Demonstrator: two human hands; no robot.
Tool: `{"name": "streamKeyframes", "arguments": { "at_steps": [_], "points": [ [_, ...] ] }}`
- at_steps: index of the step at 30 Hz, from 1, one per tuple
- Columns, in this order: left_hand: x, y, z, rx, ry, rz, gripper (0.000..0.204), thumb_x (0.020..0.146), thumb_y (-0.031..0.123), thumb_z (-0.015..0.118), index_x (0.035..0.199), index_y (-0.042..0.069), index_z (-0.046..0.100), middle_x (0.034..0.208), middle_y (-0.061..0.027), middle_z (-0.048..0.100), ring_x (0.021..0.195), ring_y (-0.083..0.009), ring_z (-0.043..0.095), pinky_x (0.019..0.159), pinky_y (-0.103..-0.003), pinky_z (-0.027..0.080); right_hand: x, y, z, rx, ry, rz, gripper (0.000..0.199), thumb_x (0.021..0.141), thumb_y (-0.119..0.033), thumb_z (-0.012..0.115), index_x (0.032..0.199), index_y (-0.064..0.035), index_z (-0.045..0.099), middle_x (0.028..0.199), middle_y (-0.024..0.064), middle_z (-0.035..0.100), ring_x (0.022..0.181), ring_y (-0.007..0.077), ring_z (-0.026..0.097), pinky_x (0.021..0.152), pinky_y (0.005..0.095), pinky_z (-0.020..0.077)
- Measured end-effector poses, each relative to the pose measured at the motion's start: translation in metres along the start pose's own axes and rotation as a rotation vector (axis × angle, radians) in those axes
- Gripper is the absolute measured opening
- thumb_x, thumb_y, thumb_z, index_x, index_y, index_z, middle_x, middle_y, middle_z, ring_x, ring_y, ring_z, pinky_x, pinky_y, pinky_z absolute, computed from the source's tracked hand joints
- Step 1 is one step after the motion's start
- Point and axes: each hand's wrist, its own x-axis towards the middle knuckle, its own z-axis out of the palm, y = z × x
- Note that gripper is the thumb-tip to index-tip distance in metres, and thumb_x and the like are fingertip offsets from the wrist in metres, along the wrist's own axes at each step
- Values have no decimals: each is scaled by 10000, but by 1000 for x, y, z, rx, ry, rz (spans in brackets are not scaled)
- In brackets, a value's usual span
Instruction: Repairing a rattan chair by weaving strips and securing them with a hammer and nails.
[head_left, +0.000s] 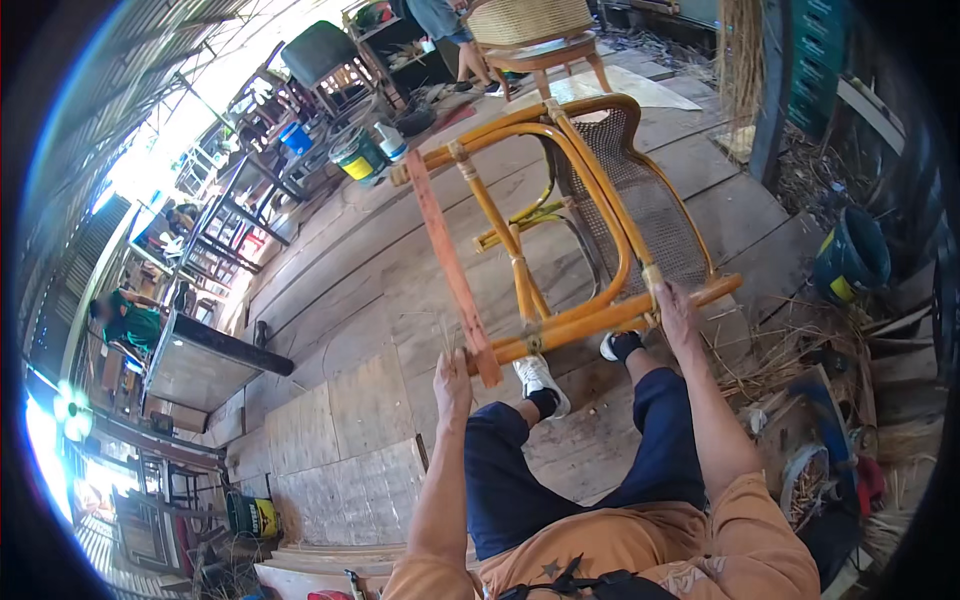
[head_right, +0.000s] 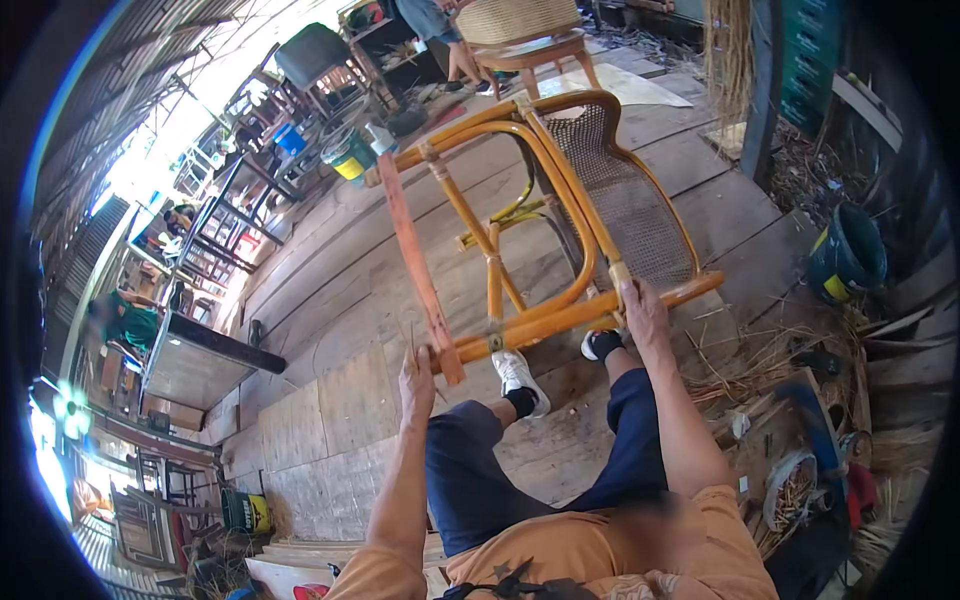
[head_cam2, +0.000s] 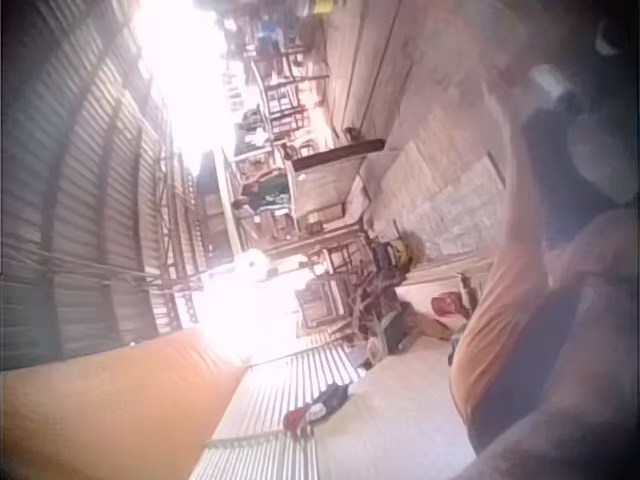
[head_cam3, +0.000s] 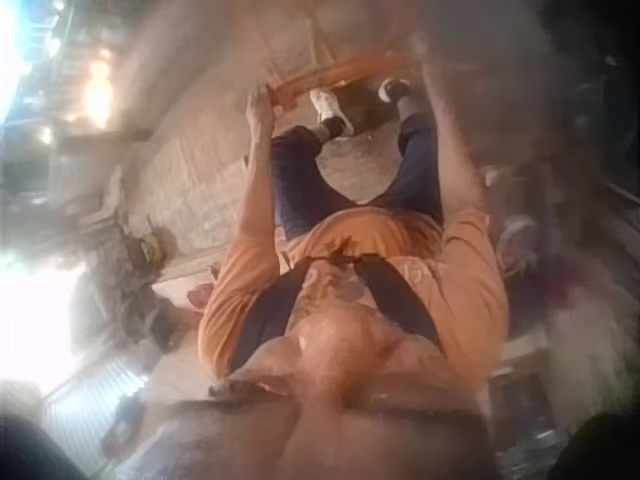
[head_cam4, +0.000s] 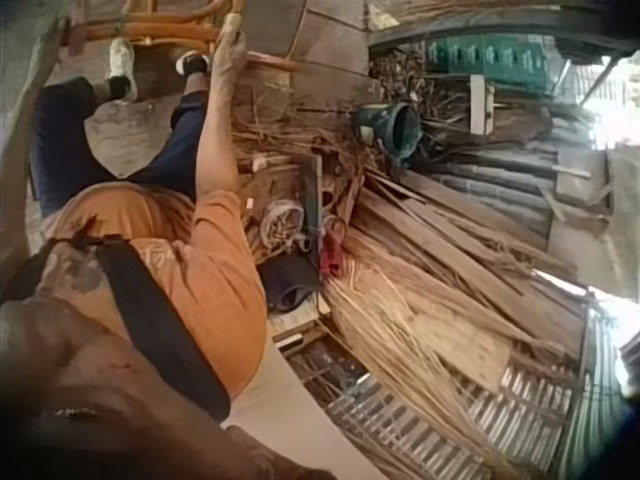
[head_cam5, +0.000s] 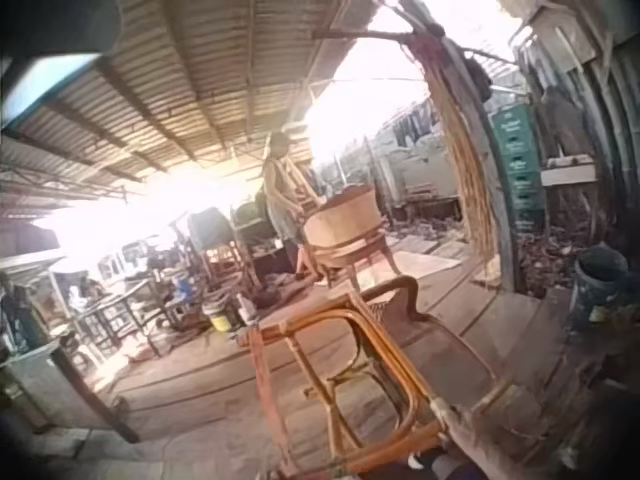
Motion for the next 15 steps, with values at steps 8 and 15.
{"name": "streamKeyframes", "arguments": {
  "at_steps": [8,15],
  "points": [
    [-94,15,-11,453,-195,112,168,860,115,486,957,16,581,910,-213,597,904,-404,547,776,-480,424,-101,50,-41,-155,-81,-53,283,882,-210,541,1094,-24,550,870,167,630,837,300,617,763,372,462],
    [-99,46,-8,160,21,-12,238,911,87,451,1117,1,533,1005,-212,586,955,-359,577,804,-386,454,-128,92,-19,-199,72,-87,312,876,-112,536,1164,2,499,995,206,590,961,359,560,811,401,443]
  ]
}}
